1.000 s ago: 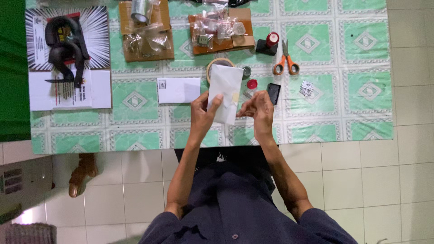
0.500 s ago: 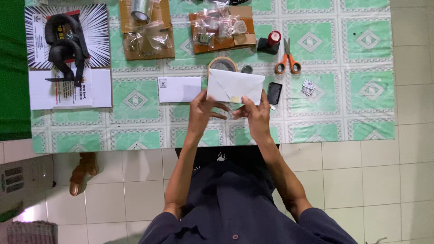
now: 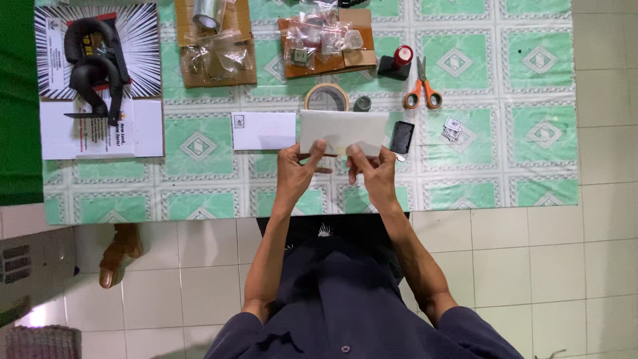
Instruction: The person inserts a document into a white envelope, seals it with tape, and then uses a red ink stamp to mark the envelope. The person handles the envelope, document, tape, scissors, and stamp during the process.
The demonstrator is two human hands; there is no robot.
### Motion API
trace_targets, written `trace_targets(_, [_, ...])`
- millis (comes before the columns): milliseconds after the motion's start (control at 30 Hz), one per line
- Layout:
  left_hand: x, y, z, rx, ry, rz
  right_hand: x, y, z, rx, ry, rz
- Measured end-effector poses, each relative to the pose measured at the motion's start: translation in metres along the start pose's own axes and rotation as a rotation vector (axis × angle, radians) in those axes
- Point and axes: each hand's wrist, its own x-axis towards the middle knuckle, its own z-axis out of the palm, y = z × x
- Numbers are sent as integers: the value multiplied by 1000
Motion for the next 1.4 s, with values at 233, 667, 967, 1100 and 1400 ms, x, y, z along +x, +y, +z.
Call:
trace_targets(233, [1, -11, -15, 256, -41, -19, 10, -6, -5, 2, 49, -10])
trace_targets(667, [2, -12, -29, 114, 131, 109, 21, 50, -48, -26, 64, 53])
trace_targets(967, [-5, -26, -17, 86, 155, 13, 20, 63, -59, 88, 213, -5])
trace_targets(1100, [-2, -25, -14, 73, 159, 63, 19, 55, -54, 68, 203, -17])
trace_targets(1400, [1, -14, -12, 73, 159, 32, 23, 60, -55, -36, 149, -40])
